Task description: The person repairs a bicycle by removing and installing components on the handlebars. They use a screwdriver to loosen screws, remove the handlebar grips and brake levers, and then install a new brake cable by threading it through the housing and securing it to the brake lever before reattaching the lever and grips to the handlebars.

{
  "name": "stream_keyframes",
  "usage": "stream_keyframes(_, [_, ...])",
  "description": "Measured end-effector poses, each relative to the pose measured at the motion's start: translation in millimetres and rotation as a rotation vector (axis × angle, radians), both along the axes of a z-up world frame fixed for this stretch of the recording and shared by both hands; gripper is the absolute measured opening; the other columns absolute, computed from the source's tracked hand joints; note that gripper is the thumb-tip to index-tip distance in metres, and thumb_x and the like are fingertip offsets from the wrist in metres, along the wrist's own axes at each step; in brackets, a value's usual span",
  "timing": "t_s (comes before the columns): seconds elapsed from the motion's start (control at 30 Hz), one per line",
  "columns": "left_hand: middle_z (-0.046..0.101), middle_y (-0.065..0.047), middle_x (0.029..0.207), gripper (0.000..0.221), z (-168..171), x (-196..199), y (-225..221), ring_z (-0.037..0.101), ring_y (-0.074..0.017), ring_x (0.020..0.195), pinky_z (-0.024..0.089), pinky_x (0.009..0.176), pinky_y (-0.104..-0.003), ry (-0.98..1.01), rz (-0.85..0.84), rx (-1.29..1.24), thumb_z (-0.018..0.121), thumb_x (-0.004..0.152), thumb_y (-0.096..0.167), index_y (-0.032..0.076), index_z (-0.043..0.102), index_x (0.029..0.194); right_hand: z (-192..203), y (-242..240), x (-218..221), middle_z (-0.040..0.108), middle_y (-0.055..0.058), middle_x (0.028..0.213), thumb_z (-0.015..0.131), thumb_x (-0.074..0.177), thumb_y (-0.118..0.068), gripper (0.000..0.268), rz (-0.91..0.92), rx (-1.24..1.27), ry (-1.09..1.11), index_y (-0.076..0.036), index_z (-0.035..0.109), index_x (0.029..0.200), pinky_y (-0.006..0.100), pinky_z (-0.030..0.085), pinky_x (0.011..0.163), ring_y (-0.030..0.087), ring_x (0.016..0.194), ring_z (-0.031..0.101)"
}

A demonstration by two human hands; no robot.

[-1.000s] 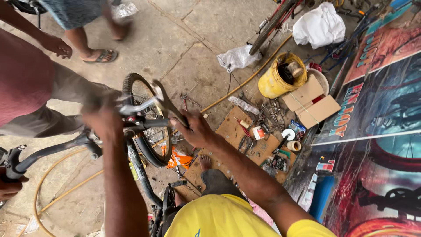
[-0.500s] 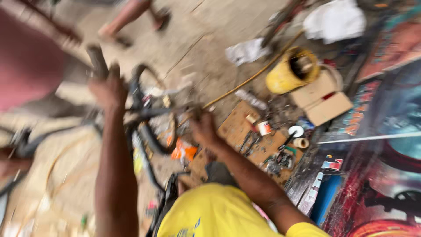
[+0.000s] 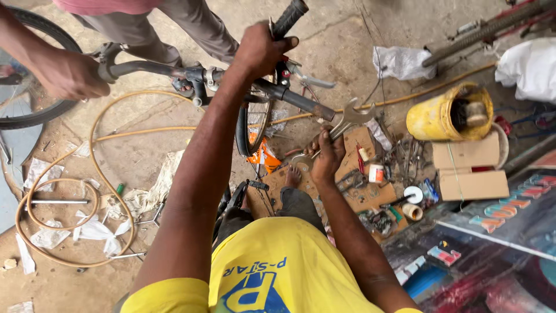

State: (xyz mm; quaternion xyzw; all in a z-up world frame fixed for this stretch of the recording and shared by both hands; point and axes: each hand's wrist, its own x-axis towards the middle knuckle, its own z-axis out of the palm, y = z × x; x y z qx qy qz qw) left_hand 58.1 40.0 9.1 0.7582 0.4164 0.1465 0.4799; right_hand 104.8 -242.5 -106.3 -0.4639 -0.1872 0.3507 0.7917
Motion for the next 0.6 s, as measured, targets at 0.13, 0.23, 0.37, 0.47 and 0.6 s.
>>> stream_keyframes(0.13, [0.075,-0.011,0.073,0.046,-3.5,-3.4,0.1,0.077,-0.0184,0.066,0.060,0.061,-0.037,0.030,-0.002,0.068,0.080,0.090,0.043,-0.001,0.066,0.089,-1.5,34.7,-15.7,0.054,0.001,0.075,0.058,0.107,-0.017,0.012,0.087,-0.128,-0.157,-0.006,0.054,0.106,0.029,0.043,0.048,0.009,0.056,0.048])
stream_keyframes(0.23, [0.075,-0.010,0.074,0.044,-5.1,-3.8,1.5,0.077,-0.0169,0.066,0.060,0.059,-0.035,0.019,0.025,0.072,0.079,0.090,0.042,0.000,0.066,0.092,-6.2,43.6,-9.7,0.054,0.000,0.078,0.059,0.105,-0.018,0.014,0.255,-0.239,-0.296,-0.005,0.058,0.111,0.027,0.042,0.050,0.009,0.060,0.046])
stream_keyframes(0.37, [0.076,-0.012,0.074,0.046,-6.0,-3.5,3.2,0.078,-0.0169,0.067,0.061,0.058,-0.035,-0.060,0.079,0.045,0.081,0.088,0.041,-0.002,0.065,0.091,-11.6,37.8,-10.6,0.052,-0.003,0.070,0.059,0.106,-0.020,0.013,0.062,0.085,0.083,-0.008,0.058,0.107,0.027,0.047,0.053,0.008,0.055,0.048])
stream_keyframes(0.47, [0.076,-0.010,0.075,0.043,-5.5,0.5,2.3,0.077,-0.0170,0.066,0.062,0.058,-0.035,0.092,-0.002,-0.067,0.080,0.088,0.040,-0.001,0.067,0.087,-21.1,44.0,-19.3,0.053,-0.001,0.066,0.061,0.104,-0.021,0.015,0.015,-0.002,0.051,-0.007,0.060,0.100,0.027,0.044,0.045,0.008,0.050,0.048])
stream_keyframes(0.6, [0.076,-0.011,0.075,0.044,0.4,-0.9,-1.8,0.078,-0.0166,0.068,0.062,0.060,-0.034,0.088,-0.036,-0.037,0.080,0.089,0.041,-0.001,0.070,0.085,-29.0,50.3,-15.6,0.053,-0.002,0.072,0.064,0.103,-0.022,0.016,0.251,-0.199,-0.147,-0.006,0.060,0.102,0.025,0.042,0.047,0.007,0.054,0.046])
